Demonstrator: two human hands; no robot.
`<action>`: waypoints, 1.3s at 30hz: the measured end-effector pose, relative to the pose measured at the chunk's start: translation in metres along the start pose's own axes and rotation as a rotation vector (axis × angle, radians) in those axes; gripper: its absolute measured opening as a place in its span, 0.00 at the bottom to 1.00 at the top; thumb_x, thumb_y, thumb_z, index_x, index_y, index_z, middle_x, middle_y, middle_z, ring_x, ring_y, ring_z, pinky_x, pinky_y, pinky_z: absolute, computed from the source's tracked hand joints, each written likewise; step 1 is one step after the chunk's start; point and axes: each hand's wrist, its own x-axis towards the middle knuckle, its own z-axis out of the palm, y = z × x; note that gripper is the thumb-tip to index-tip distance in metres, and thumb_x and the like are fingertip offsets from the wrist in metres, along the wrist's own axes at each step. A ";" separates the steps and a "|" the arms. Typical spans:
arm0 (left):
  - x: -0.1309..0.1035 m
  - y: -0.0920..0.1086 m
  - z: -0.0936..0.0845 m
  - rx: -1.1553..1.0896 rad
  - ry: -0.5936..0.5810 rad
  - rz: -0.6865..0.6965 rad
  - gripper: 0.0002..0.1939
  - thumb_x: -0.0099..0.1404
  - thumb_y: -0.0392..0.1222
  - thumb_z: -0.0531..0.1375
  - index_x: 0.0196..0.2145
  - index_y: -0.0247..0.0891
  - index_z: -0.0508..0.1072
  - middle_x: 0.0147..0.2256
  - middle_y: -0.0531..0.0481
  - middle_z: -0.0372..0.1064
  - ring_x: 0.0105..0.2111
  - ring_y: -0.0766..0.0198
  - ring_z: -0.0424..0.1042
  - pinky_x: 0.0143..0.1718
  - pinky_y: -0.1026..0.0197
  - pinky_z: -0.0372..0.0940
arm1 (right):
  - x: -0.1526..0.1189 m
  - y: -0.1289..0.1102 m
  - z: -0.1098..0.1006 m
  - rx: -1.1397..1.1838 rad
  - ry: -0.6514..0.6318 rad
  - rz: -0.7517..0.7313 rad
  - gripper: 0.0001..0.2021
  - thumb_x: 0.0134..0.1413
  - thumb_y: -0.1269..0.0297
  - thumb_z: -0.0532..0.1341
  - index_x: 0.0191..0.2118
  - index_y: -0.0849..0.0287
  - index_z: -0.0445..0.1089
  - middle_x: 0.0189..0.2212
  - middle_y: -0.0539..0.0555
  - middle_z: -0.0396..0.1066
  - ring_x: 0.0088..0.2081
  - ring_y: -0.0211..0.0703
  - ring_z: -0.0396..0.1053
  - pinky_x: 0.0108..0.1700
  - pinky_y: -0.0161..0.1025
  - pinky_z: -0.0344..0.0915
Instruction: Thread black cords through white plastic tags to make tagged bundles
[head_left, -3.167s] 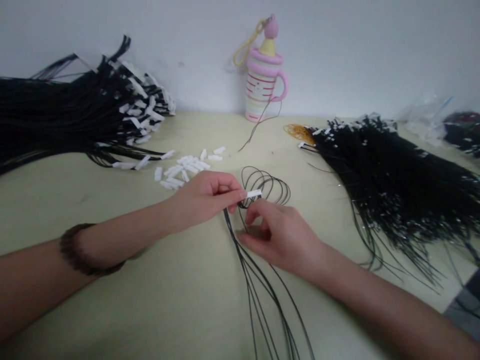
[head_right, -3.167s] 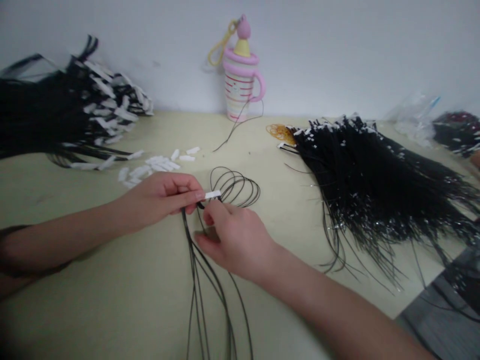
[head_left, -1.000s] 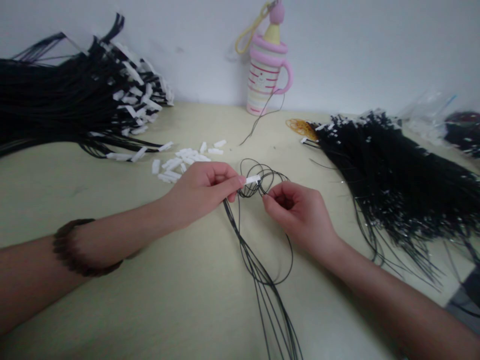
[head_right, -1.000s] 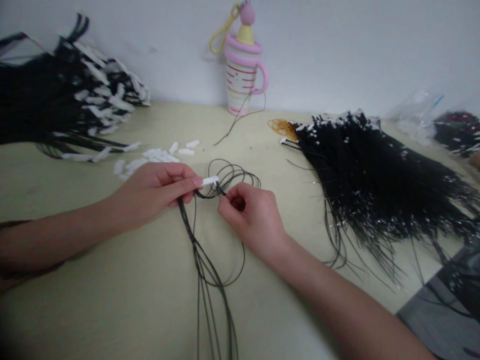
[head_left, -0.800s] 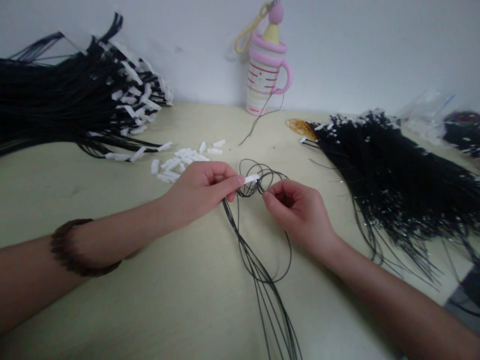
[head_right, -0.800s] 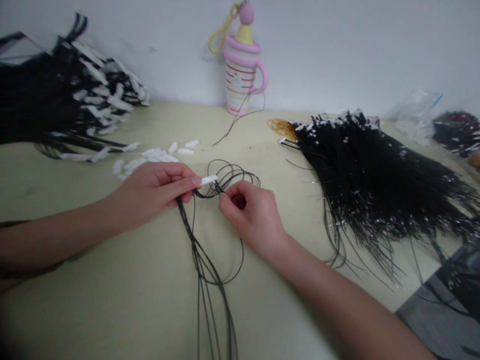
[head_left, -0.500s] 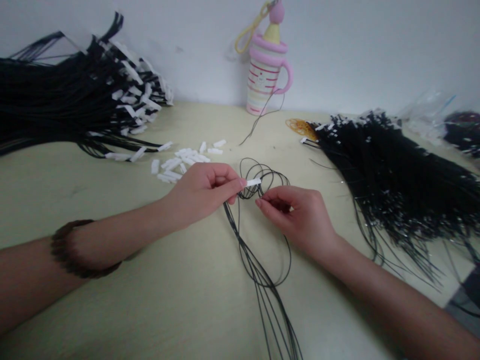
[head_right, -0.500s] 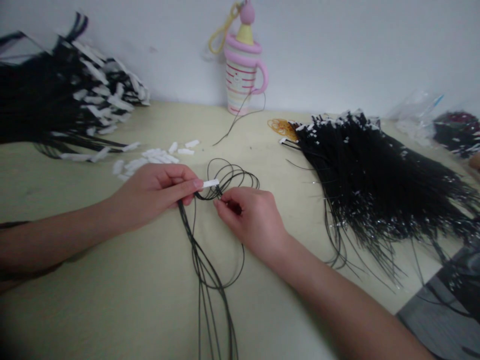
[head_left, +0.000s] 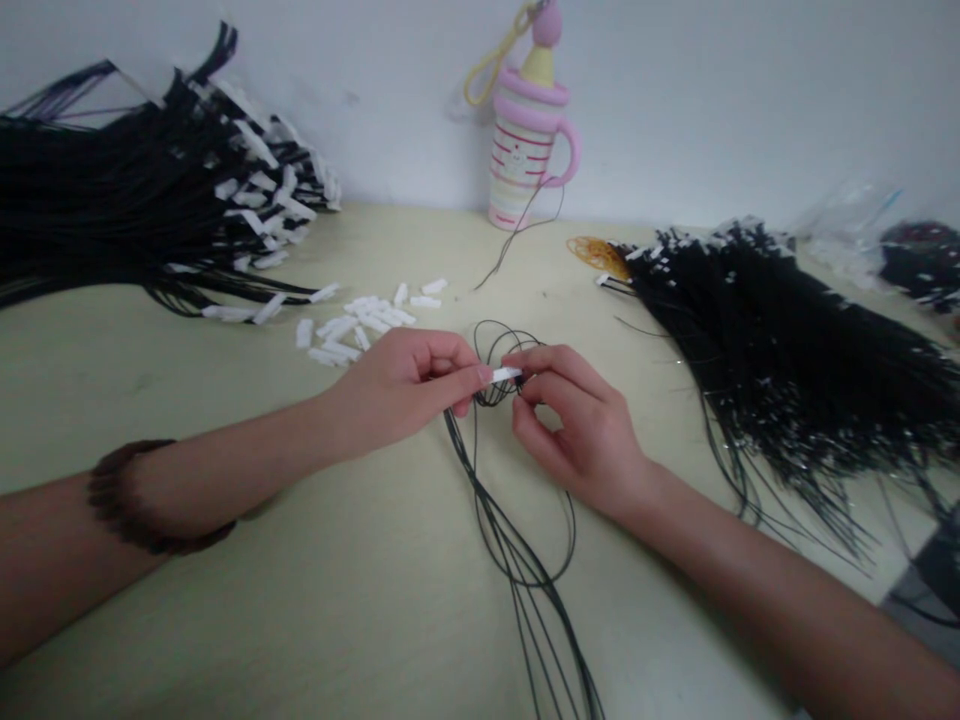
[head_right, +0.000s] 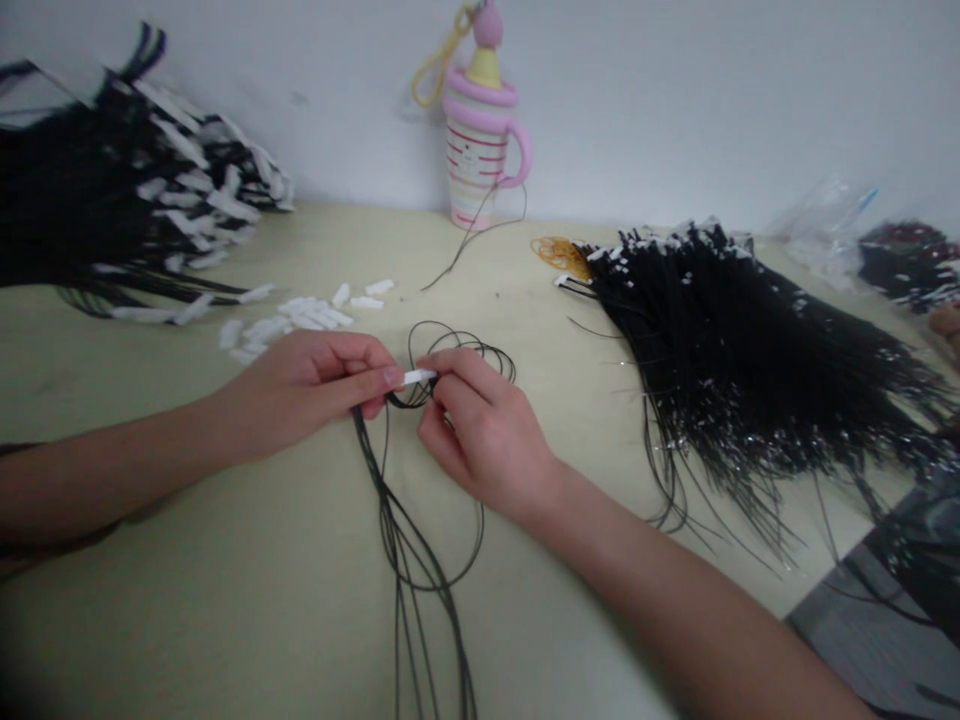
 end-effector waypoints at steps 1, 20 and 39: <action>0.000 0.000 0.000 -0.003 0.000 -0.005 0.11 0.58 0.46 0.57 0.24 0.37 0.68 0.18 0.56 0.64 0.18 0.73 0.58 0.19 0.68 0.51 | 0.000 0.000 0.000 0.004 0.000 -0.002 0.04 0.53 0.75 0.54 0.30 0.61 0.63 0.41 0.59 0.67 0.44 0.39 0.66 0.46 0.38 0.66; -0.013 0.034 -0.036 -0.339 -0.084 0.066 0.08 0.54 0.39 0.60 0.20 0.37 0.67 0.19 0.56 0.65 0.18 0.74 0.58 0.20 0.68 0.52 | 0.001 0.028 -0.009 0.594 -0.189 0.546 0.07 0.50 0.65 0.60 0.33 0.63 0.69 0.26 0.50 0.68 0.27 0.32 0.65 0.31 0.31 0.64; 0.004 0.003 -0.010 0.101 -0.013 -0.045 0.10 0.57 0.46 0.57 0.25 0.37 0.69 0.18 0.55 0.64 0.18 0.71 0.58 0.18 0.67 0.50 | 0.003 0.009 -0.020 0.093 -0.018 0.177 0.12 0.51 0.74 0.54 0.40 0.63 0.71 0.34 0.53 0.73 0.33 0.33 0.68 0.36 0.31 0.64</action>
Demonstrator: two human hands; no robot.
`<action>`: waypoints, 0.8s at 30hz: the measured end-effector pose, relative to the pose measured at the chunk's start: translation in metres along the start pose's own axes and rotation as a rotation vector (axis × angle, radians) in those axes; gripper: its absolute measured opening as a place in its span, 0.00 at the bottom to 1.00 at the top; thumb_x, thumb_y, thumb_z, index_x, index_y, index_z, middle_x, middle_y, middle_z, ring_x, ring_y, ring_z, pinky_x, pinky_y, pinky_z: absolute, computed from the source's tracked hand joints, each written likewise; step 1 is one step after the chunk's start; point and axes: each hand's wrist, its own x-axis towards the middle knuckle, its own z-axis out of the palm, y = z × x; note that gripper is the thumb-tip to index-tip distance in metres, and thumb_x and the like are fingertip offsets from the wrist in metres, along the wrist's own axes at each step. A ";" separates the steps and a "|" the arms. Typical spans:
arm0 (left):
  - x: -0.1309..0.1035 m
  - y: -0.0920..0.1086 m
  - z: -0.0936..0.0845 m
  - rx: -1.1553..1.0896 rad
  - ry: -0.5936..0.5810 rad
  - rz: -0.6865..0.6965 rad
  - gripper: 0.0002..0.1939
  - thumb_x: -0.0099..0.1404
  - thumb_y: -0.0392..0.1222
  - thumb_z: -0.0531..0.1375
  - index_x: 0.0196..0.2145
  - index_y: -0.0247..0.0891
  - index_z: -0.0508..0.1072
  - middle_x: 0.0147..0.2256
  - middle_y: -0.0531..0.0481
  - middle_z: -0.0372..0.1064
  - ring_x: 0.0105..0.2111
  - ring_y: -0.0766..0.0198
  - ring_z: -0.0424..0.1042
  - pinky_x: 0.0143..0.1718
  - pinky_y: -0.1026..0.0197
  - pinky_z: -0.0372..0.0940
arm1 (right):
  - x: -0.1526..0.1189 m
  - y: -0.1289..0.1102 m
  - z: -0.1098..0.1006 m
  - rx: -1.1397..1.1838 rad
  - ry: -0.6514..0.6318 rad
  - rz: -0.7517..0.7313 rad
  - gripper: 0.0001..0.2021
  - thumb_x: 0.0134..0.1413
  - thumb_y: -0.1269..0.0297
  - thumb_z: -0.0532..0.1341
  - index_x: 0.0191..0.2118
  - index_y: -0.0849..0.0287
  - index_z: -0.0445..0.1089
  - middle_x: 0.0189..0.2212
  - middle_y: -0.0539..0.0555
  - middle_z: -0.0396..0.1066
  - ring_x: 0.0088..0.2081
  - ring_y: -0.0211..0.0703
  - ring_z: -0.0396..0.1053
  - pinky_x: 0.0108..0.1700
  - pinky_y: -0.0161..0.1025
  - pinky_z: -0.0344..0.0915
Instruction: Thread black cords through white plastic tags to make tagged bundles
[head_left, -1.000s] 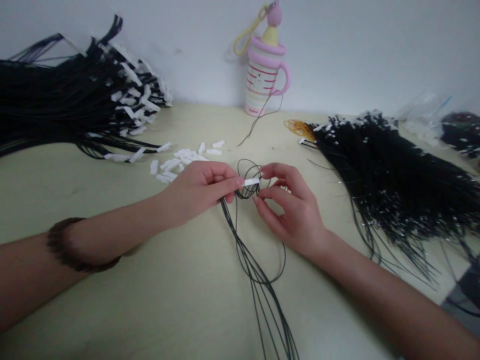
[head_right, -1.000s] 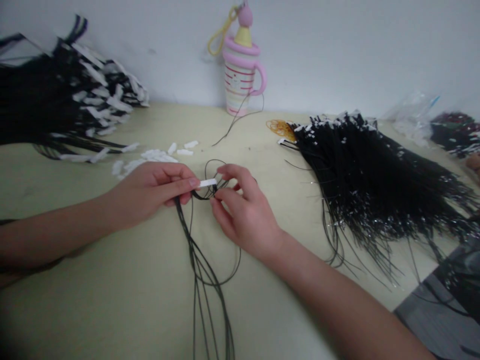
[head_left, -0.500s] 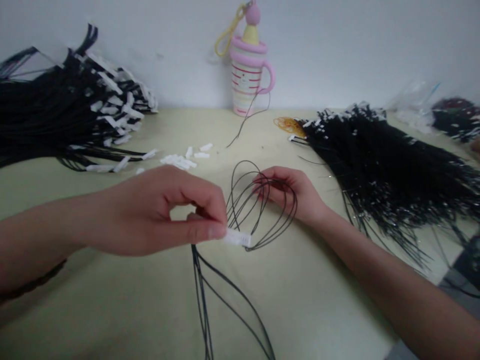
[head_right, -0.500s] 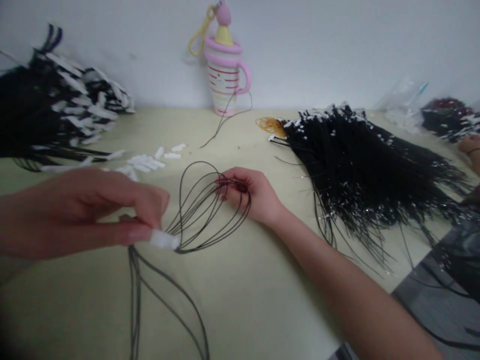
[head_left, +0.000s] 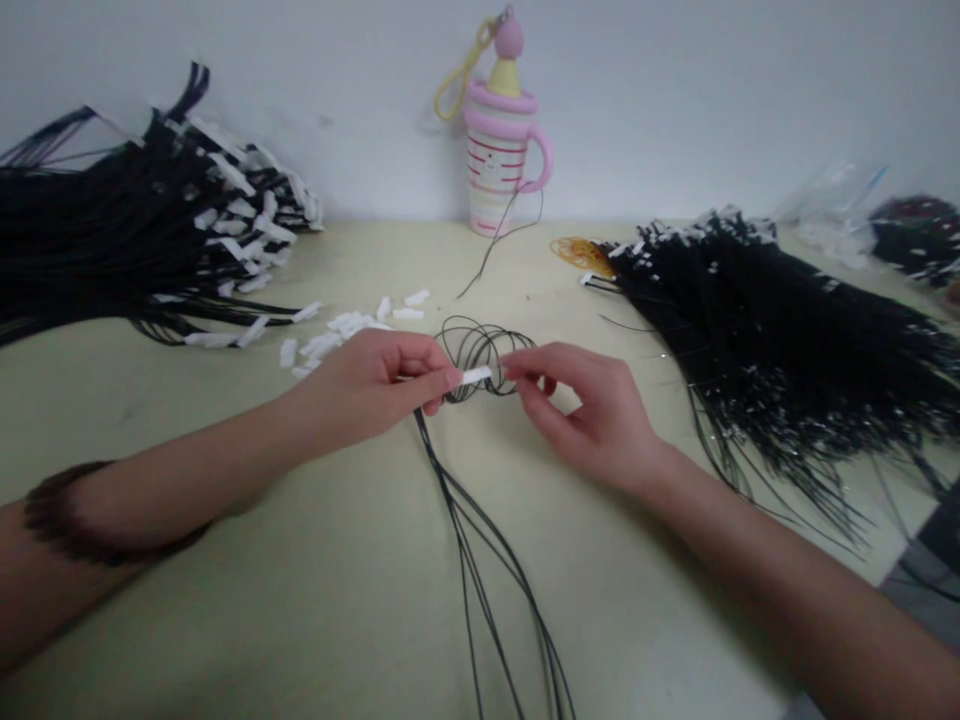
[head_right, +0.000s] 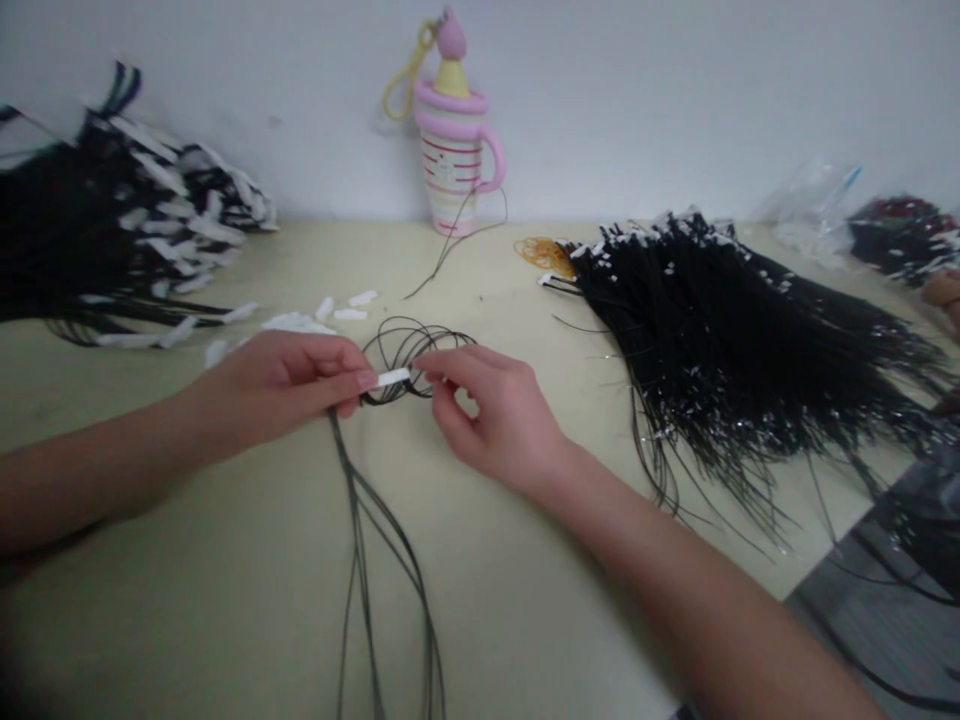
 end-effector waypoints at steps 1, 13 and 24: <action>0.002 -0.002 0.000 -0.052 0.047 -0.024 0.10 0.57 0.45 0.58 0.24 0.36 0.69 0.18 0.55 0.64 0.17 0.72 0.57 0.18 0.67 0.49 | -0.001 -0.006 0.001 -0.010 -0.074 -0.020 0.10 0.52 0.74 0.54 0.38 0.64 0.71 0.32 0.52 0.72 0.31 0.33 0.67 0.34 0.30 0.63; 0.010 -0.005 0.010 -0.330 0.310 -0.081 0.11 0.56 0.45 0.59 0.22 0.36 0.71 0.20 0.53 0.67 0.21 0.71 0.60 0.22 0.66 0.51 | 0.001 -0.024 0.040 0.022 -0.243 0.259 0.10 0.54 0.60 0.56 0.35 0.60 0.70 0.26 0.49 0.68 0.25 0.32 0.60 0.27 0.30 0.54; 0.004 -0.003 0.004 -0.325 0.139 -0.127 0.10 0.55 0.45 0.59 0.22 0.37 0.73 0.19 0.54 0.67 0.19 0.71 0.58 0.21 0.66 0.49 | 0.002 -0.016 0.034 0.186 -0.334 0.293 0.11 0.56 0.65 0.53 0.29 0.62 0.70 0.21 0.47 0.62 0.23 0.29 0.55 0.25 0.29 0.50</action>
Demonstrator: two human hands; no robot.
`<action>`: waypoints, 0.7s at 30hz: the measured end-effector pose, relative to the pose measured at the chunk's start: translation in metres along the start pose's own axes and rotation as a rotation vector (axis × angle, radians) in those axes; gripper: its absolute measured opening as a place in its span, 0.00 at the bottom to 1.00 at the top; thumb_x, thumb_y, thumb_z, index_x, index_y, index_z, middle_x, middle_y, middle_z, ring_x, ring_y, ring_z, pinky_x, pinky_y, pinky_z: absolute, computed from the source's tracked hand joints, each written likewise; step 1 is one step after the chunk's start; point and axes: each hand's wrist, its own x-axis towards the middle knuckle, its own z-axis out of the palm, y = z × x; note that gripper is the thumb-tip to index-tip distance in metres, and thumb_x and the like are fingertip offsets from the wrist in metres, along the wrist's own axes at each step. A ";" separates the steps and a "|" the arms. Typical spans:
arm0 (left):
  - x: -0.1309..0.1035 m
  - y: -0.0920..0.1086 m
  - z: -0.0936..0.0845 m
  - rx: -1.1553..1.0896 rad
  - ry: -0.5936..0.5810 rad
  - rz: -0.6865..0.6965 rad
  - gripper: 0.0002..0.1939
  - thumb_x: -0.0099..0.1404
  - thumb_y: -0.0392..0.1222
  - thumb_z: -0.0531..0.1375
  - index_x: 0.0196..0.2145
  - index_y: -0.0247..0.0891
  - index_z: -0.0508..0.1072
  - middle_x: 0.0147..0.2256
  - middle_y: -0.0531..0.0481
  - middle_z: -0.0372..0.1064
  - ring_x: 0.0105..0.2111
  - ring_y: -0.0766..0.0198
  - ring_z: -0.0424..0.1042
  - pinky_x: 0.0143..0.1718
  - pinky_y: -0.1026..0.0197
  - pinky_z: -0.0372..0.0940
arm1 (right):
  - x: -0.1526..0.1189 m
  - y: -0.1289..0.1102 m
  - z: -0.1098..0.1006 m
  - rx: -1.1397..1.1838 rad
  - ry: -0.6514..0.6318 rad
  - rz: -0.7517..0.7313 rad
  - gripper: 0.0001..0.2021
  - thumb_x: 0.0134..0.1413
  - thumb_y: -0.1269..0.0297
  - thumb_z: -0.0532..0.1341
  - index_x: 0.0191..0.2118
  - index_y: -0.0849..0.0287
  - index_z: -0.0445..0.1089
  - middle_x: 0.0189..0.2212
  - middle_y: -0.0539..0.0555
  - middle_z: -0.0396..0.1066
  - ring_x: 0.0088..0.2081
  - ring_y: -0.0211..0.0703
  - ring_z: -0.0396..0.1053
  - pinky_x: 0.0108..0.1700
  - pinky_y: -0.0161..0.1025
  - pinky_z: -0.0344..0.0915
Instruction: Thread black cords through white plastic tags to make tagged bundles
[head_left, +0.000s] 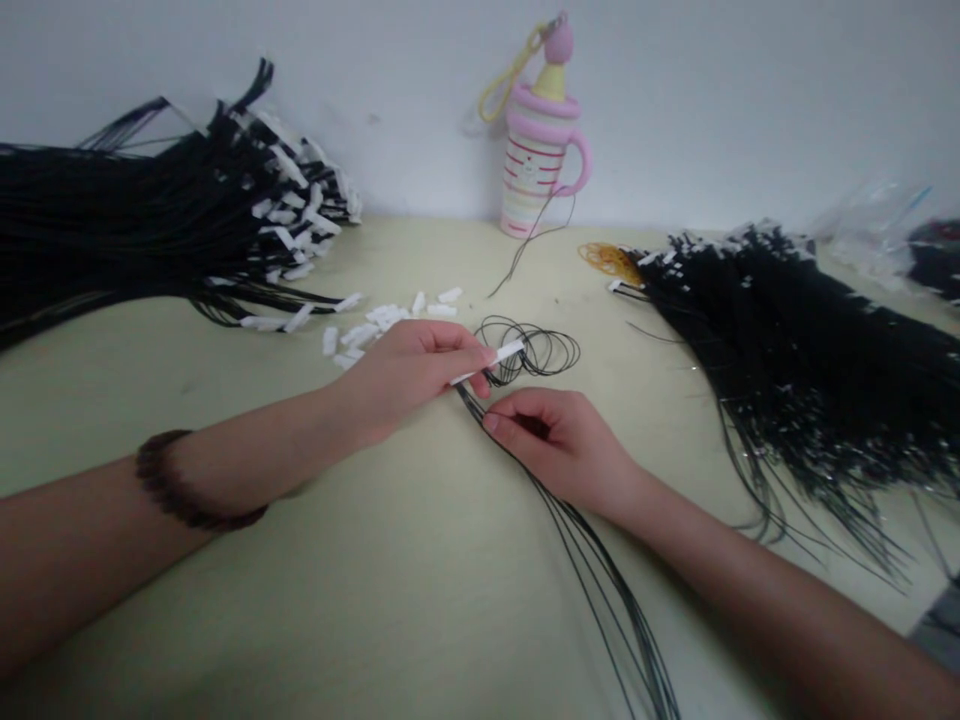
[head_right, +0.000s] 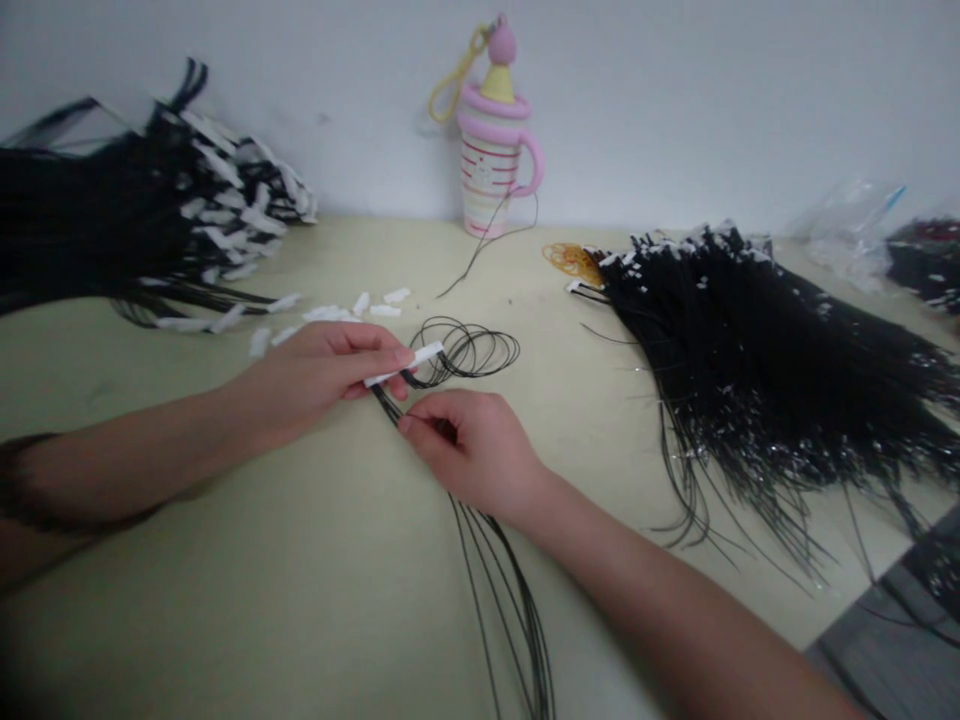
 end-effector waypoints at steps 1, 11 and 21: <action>-0.001 0.000 0.000 0.003 -0.011 -0.001 0.10 0.55 0.45 0.59 0.22 0.37 0.73 0.19 0.54 0.67 0.19 0.71 0.57 0.21 0.66 0.49 | 0.000 0.000 0.000 0.020 -0.007 0.002 0.11 0.56 0.65 0.53 0.28 0.62 0.69 0.21 0.47 0.61 0.23 0.29 0.54 0.25 0.29 0.50; -0.001 0.003 -0.001 0.035 -0.046 -0.029 0.09 0.54 0.44 0.60 0.20 0.37 0.73 0.21 0.53 0.71 0.19 0.72 0.59 0.20 0.66 0.48 | -0.008 -0.006 -0.051 0.792 -0.085 0.155 0.05 0.45 0.67 0.57 0.30 0.59 0.68 0.13 0.42 0.59 0.13 0.25 0.47 0.15 0.27 0.43; 0.000 0.003 -0.001 0.052 -0.037 -0.048 0.10 0.54 0.44 0.59 0.20 0.37 0.73 0.20 0.53 0.70 0.18 0.73 0.57 0.20 0.66 0.48 | -0.010 0.016 -0.132 0.816 0.732 0.068 0.07 0.53 0.69 0.56 0.30 0.54 0.71 0.23 0.47 0.67 0.18 0.26 0.54 0.15 0.29 0.42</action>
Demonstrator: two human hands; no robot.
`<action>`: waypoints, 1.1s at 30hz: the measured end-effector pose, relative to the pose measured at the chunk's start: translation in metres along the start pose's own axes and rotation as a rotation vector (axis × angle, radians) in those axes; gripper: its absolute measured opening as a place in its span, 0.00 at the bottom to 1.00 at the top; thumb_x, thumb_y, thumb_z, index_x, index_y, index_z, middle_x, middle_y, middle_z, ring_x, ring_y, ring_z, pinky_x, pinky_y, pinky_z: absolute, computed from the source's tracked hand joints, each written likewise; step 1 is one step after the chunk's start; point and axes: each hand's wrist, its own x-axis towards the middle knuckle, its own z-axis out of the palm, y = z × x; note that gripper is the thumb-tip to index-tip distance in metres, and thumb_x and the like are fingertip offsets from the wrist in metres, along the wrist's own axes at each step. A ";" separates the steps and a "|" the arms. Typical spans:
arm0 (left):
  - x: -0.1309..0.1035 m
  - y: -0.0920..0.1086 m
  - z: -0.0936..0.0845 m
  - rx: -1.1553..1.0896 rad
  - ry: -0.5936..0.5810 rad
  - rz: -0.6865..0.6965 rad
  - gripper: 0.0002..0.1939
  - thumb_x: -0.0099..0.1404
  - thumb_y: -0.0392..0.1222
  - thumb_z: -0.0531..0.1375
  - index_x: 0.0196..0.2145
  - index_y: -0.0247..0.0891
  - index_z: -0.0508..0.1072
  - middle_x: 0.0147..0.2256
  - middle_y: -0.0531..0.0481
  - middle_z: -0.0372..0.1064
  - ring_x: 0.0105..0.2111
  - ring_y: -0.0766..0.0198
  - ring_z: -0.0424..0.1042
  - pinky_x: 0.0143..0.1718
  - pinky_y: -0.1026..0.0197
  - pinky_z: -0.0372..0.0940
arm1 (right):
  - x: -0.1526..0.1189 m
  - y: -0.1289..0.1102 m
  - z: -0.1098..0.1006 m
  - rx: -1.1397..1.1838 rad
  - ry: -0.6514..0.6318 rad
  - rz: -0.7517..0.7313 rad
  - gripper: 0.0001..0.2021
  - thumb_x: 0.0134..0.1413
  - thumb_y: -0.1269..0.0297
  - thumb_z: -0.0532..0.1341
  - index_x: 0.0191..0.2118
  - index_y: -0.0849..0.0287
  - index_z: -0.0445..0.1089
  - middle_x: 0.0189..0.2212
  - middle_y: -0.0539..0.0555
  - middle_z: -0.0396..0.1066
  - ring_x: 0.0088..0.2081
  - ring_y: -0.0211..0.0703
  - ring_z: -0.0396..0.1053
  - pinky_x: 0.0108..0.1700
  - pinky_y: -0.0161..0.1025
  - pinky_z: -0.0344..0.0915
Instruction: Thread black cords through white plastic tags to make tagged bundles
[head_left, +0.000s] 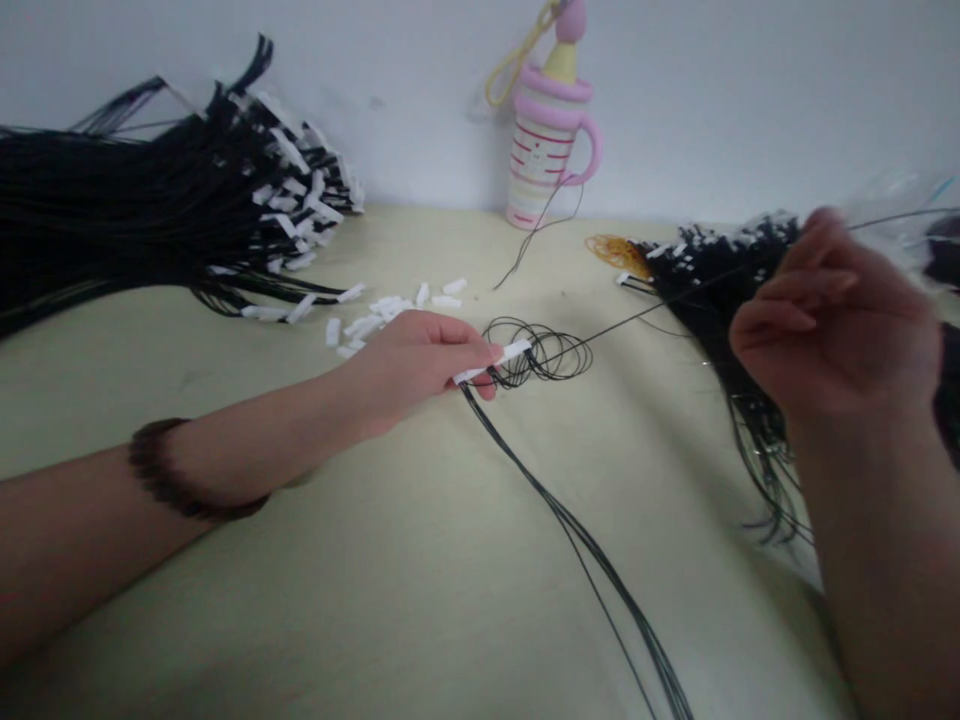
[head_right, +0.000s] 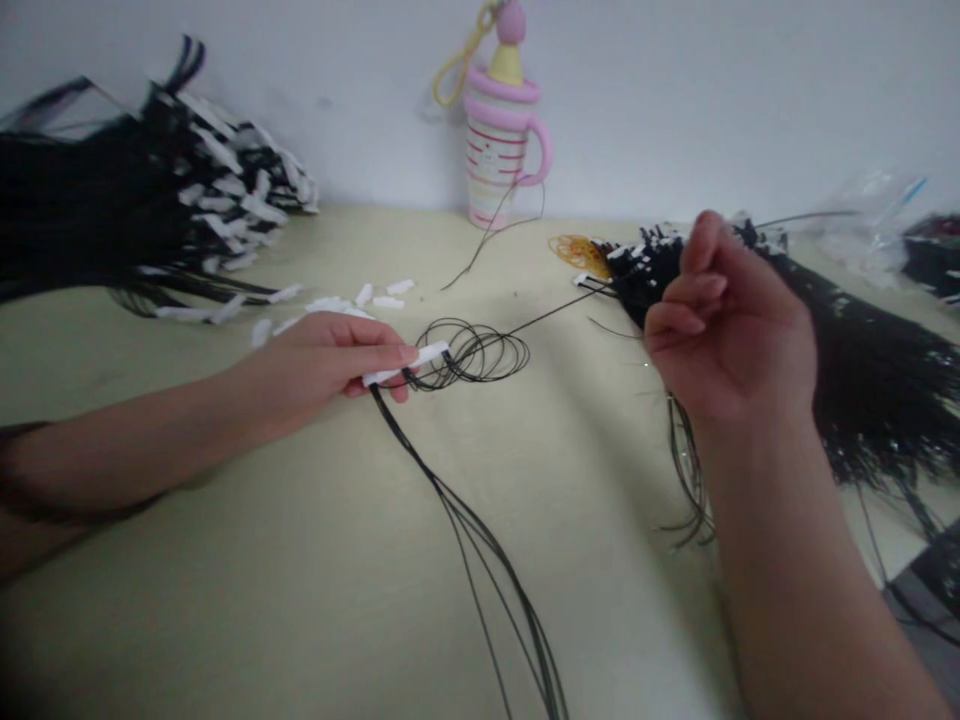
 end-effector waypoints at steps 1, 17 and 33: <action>0.000 0.000 0.000 0.004 -0.001 -0.004 0.10 0.54 0.45 0.60 0.21 0.37 0.74 0.19 0.53 0.70 0.18 0.72 0.57 0.20 0.66 0.48 | 0.001 0.005 0.002 -0.051 0.060 -0.024 0.05 0.53 0.69 0.58 0.30 0.54 0.71 0.23 0.47 0.65 0.18 0.27 0.53 0.15 0.29 0.45; 0.003 0.000 -0.004 -0.088 0.056 -0.011 0.11 0.51 0.46 0.60 0.21 0.37 0.75 0.20 0.51 0.70 0.22 0.67 0.63 0.21 0.67 0.51 | -0.078 0.058 0.067 -0.971 -0.468 -0.444 0.08 0.47 0.73 0.56 0.22 0.63 0.68 0.17 0.48 0.62 0.21 0.30 0.58 0.24 0.29 0.54; 0.004 0.000 -0.005 -0.130 0.056 -0.001 0.12 0.52 0.46 0.61 0.18 0.36 0.73 0.19 0.53 0.66 0.20 0.71 0.60 0.21 0.67 0.50 | -0.079 0.060 0.067 -0.972 -0.452 -0.420 0.07 0.43 0.74 0.56 0.18 0.63 0.65 0.15 0.47 0.61 0.18 0.28 0.55 0.22 0.28 0.52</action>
